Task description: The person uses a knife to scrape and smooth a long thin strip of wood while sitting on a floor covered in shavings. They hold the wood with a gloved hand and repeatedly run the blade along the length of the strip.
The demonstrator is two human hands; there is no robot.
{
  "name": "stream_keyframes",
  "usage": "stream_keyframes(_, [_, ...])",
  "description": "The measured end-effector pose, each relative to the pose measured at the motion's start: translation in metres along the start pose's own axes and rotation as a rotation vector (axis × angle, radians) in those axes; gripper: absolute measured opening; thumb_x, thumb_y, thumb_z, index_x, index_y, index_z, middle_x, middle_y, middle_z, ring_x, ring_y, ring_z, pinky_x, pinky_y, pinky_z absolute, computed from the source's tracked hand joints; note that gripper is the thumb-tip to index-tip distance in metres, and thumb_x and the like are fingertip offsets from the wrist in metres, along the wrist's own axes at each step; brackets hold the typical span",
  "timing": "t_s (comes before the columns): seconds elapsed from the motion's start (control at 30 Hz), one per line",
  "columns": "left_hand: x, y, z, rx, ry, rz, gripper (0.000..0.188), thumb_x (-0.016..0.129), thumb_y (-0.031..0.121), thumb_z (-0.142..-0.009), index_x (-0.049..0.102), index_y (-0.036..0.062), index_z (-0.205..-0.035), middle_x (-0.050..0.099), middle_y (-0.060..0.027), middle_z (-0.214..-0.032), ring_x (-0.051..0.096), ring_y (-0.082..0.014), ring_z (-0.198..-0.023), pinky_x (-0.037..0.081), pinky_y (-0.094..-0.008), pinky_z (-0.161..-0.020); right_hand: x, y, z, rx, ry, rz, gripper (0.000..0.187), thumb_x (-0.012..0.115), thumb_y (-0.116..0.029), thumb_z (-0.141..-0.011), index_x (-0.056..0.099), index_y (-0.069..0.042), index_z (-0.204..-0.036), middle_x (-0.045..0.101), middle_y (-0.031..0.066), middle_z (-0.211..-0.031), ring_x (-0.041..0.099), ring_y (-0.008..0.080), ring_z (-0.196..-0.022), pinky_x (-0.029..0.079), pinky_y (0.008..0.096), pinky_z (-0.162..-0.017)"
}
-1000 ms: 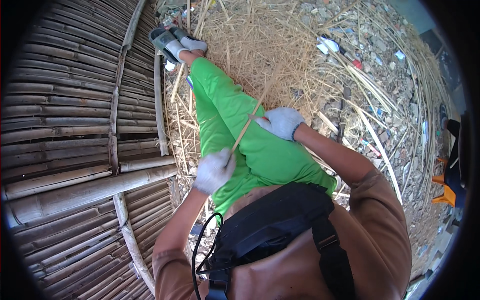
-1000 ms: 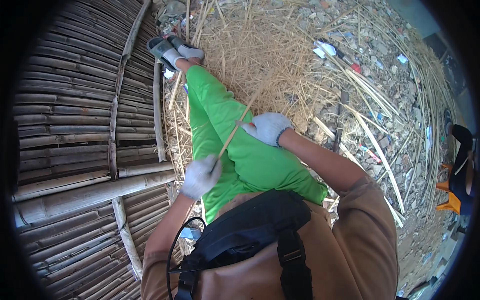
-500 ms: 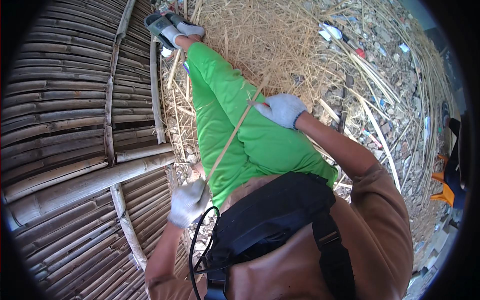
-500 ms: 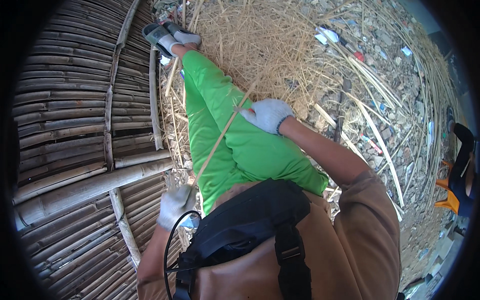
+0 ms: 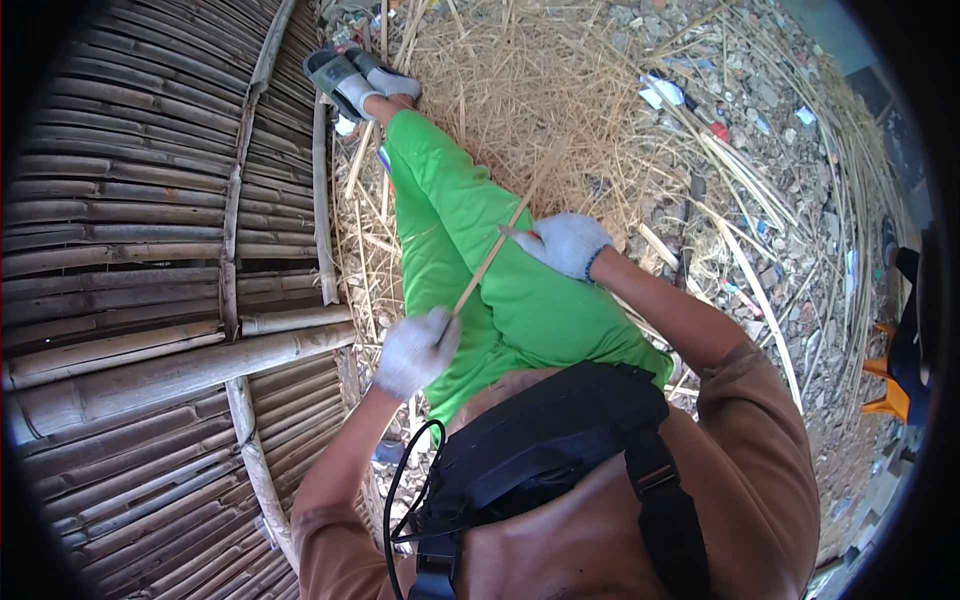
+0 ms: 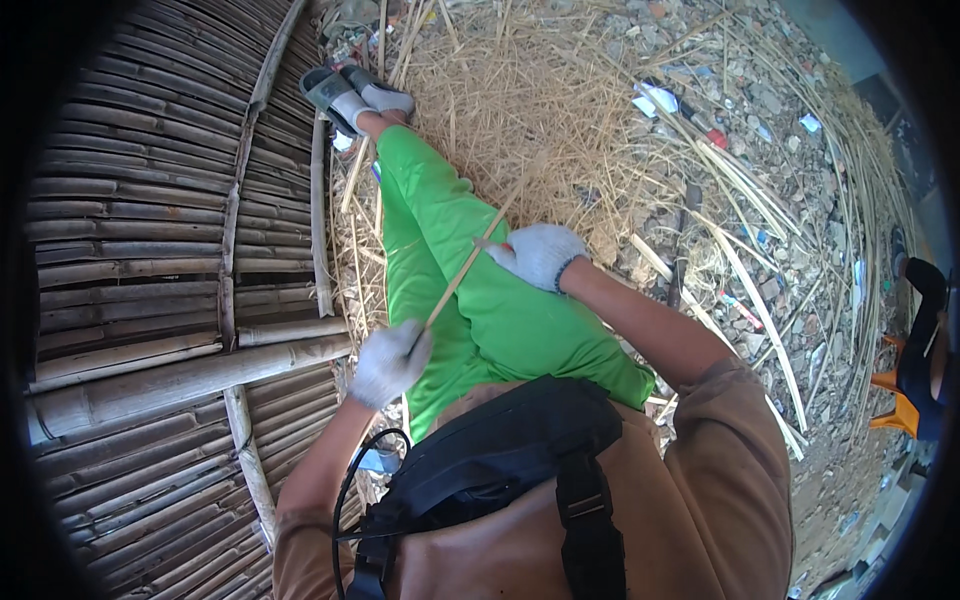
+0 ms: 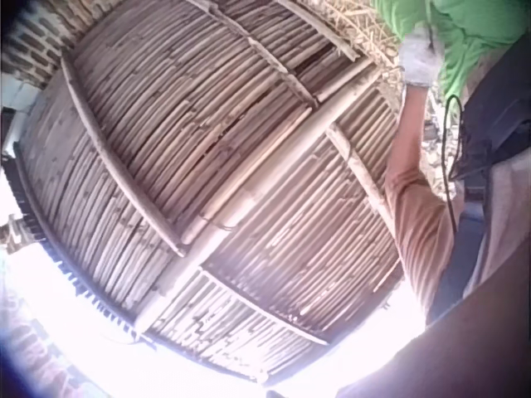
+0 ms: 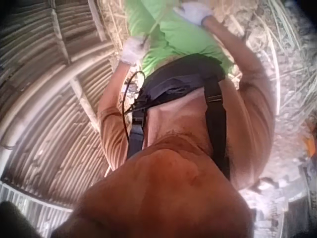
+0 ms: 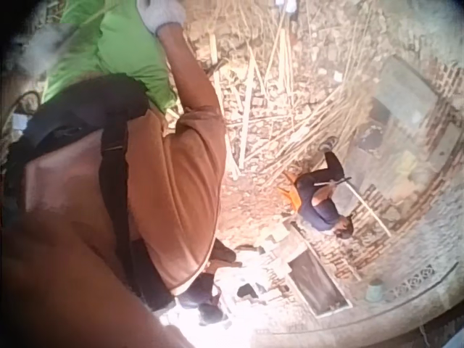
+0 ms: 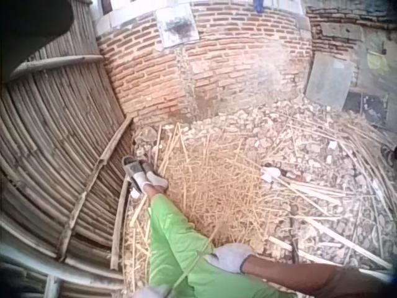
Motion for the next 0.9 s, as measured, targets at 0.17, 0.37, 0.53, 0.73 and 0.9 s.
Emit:
stream_keyframes(0.17, [0.022,0.013,-0.077,0.129,0.034,-0.07,0.023,0.066,0.026,-0.106,0.063,0.0063,-0.094,0.066,-0.0212,-0.07,0.07,-0.043,-0.064,0.056,-0.0539,-0.059,0.004,0.006,-0.002,0.023,-0.003,-0.004,0.073,0.041,-0.067,-0.109,0.082,-0.007,-0.099,0.079,0.0264,-0.099,0.078,0.046,-0.097,0.061,0.0595,-0.088])
stream_keyframes(0.37, [-0.001,0.002,-0.007,0.049,-0.029,-0.123,0.023,0.068,0.024,-0.105,0.062,0.0062,-0.091,0.066,-0.0195,-0.071,0.069,-0.0425,-0.064,0.056,-0.0534,-0.058,0.008,0.01,-0.003,0.023,0.028,-0.005,0.071,0.042,-0.066,-0.108,0.081,-0.008,-0.101,0.08,0.0257,-0.102,0.078,0.0459,-0.098,0.061,0.0597,-0.088])
stream_keyframes(0.53, [-0.04,-0.007,0.109,0.007,-0.055,-0.095,0.021,0.071,0.019,-0.103,0.065,0.0098,-0.086,0.063,-0.014,-0.065,0.067,-0.0353,-0.055,0.053,-0.0474,-0.052,0.014,0.021,-0.003,0.031,0.038,-0.053,0.071,0.042,-0.067,-0.109,0.08,-0.008,-0.099,0.079,0.0259,-0.101,0.077,0.0461,-0.096,0.06,0.059,-0.087])
stream_keyframes(0.73, [-0.033,-0.028,0.168,-0.133,-0.139,0.038,0.02,0.071,0.018,-0.102,0.062,0.0106,-0.085,0.061,-0.0119,-0.062,0.066,-0.0378,-0.055,0.053,-0.0487,-0.052,0.011,0.019,-0.004,0.03,0.063,-0.053,0.075,0.04,-0.069,-0.109,0.081,-0.007,-0.098,0.079,0.0263,-0.102,0.077,0.0465,-0.098,0.061,0.0587,-0.091])
stream_keyframes(0.9, [-0.006,-0.015,0.067,-0.048,-0.052,0.054,0.018,0.067,0.021,-0.103,0.061,0.0081,-0.092,0.063,-0.0174,-0.064,0.069,-0.0403,-0.059,0.054,-0.0499,-0.052,0.001,0.005,0.002,0.045,-0.007,-0.033,0.08,0.036,-0.073,-0.109,0.081,-0.007,-0.098,0.08,0.0265,-0.102,0.077,0.0467,-0.098,0.06,0.0587,-0.091])
Point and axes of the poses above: each hand's wrist, its own z-axis away from the middle knuckle, its own x-axis out of the palm, y = z × x, the point moved 8 cm from there along -z, towards the middle knuckle
